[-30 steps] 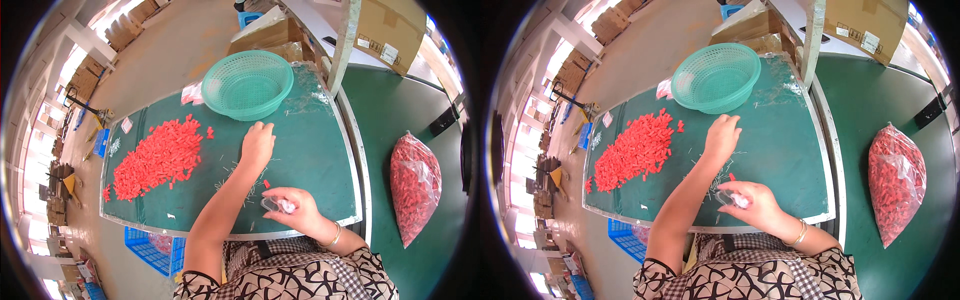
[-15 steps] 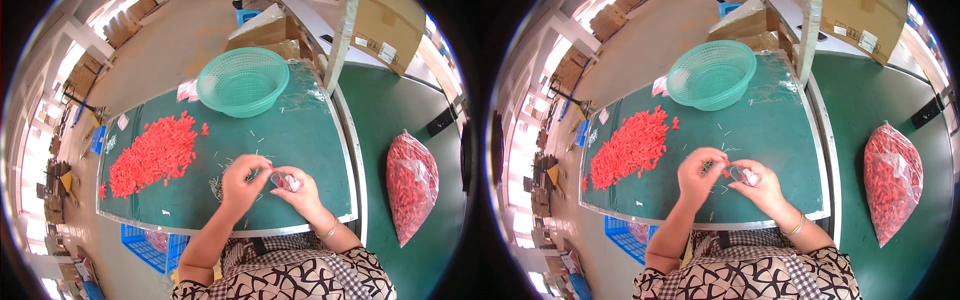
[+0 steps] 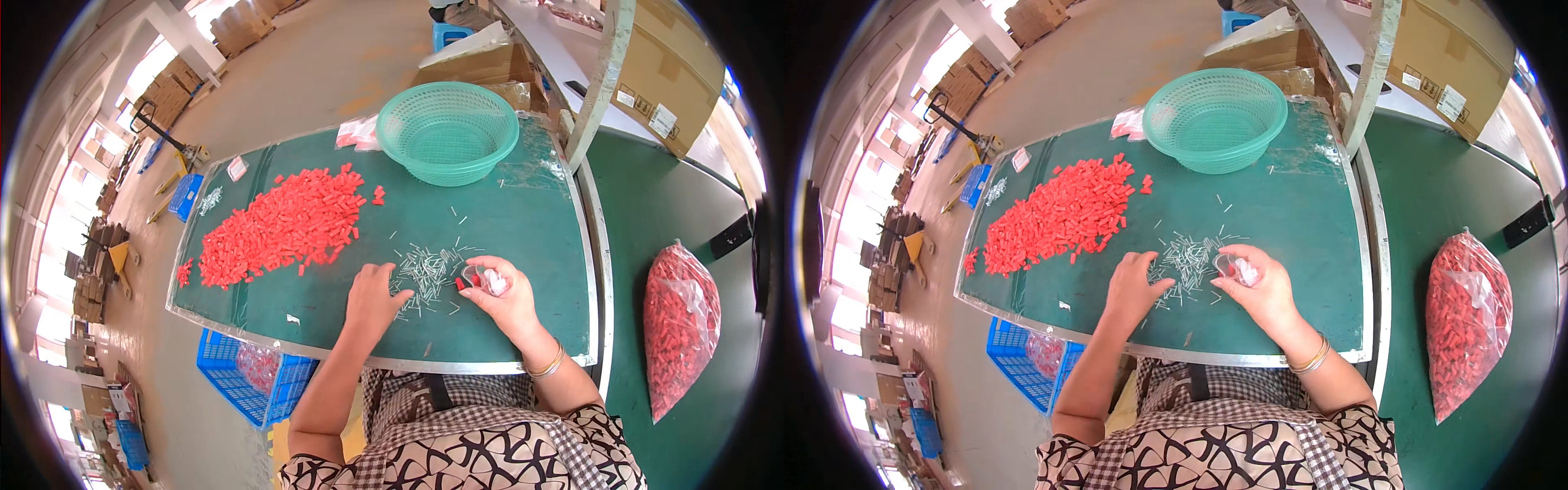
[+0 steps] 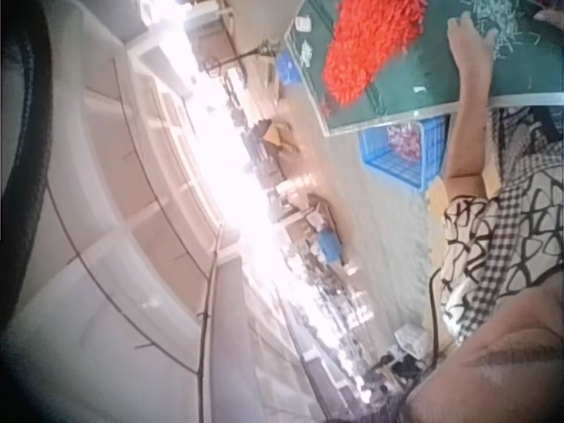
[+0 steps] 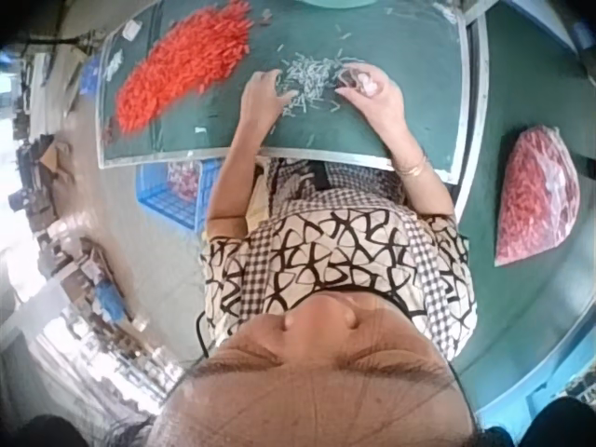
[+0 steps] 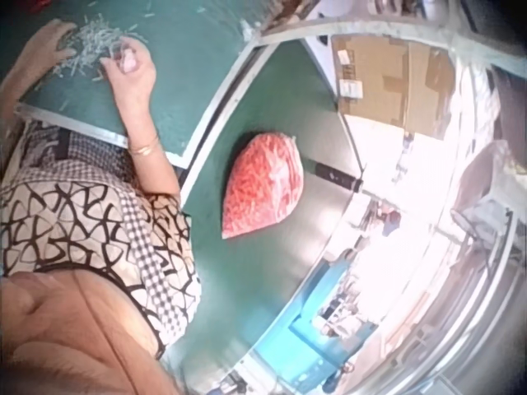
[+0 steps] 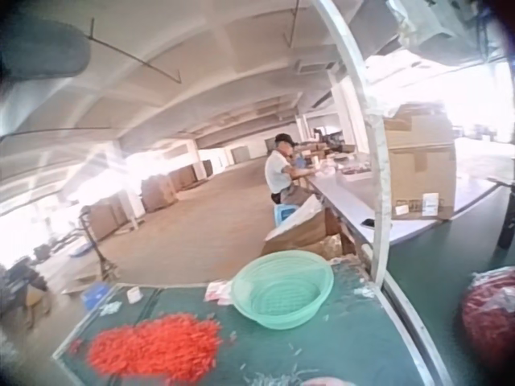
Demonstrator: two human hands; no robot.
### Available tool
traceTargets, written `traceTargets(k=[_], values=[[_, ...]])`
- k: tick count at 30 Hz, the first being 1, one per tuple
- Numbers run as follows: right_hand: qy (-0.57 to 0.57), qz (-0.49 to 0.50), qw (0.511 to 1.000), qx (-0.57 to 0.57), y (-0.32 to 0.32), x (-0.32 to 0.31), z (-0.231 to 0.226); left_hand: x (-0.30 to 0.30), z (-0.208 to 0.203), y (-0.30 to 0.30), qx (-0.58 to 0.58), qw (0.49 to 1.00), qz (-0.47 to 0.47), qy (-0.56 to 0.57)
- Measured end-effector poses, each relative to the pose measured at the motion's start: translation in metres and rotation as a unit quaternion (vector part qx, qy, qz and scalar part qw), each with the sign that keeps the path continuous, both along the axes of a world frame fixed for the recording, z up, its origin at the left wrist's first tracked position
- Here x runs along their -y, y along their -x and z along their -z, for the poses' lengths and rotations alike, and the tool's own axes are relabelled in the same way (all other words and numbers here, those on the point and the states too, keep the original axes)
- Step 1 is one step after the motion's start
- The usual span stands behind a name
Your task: The person packs plastic anchors and metal pins into plastic bags by hand on a workstation table.
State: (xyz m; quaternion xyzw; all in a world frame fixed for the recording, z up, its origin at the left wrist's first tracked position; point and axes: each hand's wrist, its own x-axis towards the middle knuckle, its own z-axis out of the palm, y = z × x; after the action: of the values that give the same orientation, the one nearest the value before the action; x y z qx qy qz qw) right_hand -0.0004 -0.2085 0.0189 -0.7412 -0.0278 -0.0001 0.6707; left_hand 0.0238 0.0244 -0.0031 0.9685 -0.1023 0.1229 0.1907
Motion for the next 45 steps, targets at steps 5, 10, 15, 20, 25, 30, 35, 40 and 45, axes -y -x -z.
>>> traceTargets(k=[5,10,15,20,25,30,35,40,45], values=[[0.001,-0.014,0.999,0.031,-0.001,-0.010,0.007,0.002,0.013,-0.010,-0.020,0.997,0.034,0.061],[0.071,-0.049,0.996,0.032,-0.006,-0.007,0.000,-0.002,0.008,-0.024,-0.056,0.991,0.118,-0.028],[0.058,-0.063,0.996,0.015,-0.010,-0.011,0.000,-0.006,0.006,-0.027,-0.059,0.987,0.149,0.006],[0.018,-0.066,0.998,-0.005,-0.012,-0.014,0.018,-0.004,-0.008,-0.020,-0.100,0.979,0.093,0.148],[0.026,-0.072,0.997,-0.025,-0.014,-0.017,0.023,0.013,-0.035,-0.003,-0.023,0.976,0.137,0.166],[0.016,-0.069,0.997,-0.023,-0.013,-0.018,0.025,0.016,-0.049,-0.005,0.052,0.976,0.186,0.098],[0.021,-0.073,0.997,-0.033,-0.012,-0.016,0.023,-0.015,-0.025,-0.012,0.012,0.991,0.129,0.044],[0.036,-0.078,0.996,-0.019,-0.011,-0.018,0.021,-0.007,-0.009,-0.009,-0.004,0.989,0.151,0.010],[0.025,-0.071,0.997,-0.018,-0.011,-0.016,0.025,0.004,0.006,-0.008,-0.026,0.990,0.129,-0.047]])
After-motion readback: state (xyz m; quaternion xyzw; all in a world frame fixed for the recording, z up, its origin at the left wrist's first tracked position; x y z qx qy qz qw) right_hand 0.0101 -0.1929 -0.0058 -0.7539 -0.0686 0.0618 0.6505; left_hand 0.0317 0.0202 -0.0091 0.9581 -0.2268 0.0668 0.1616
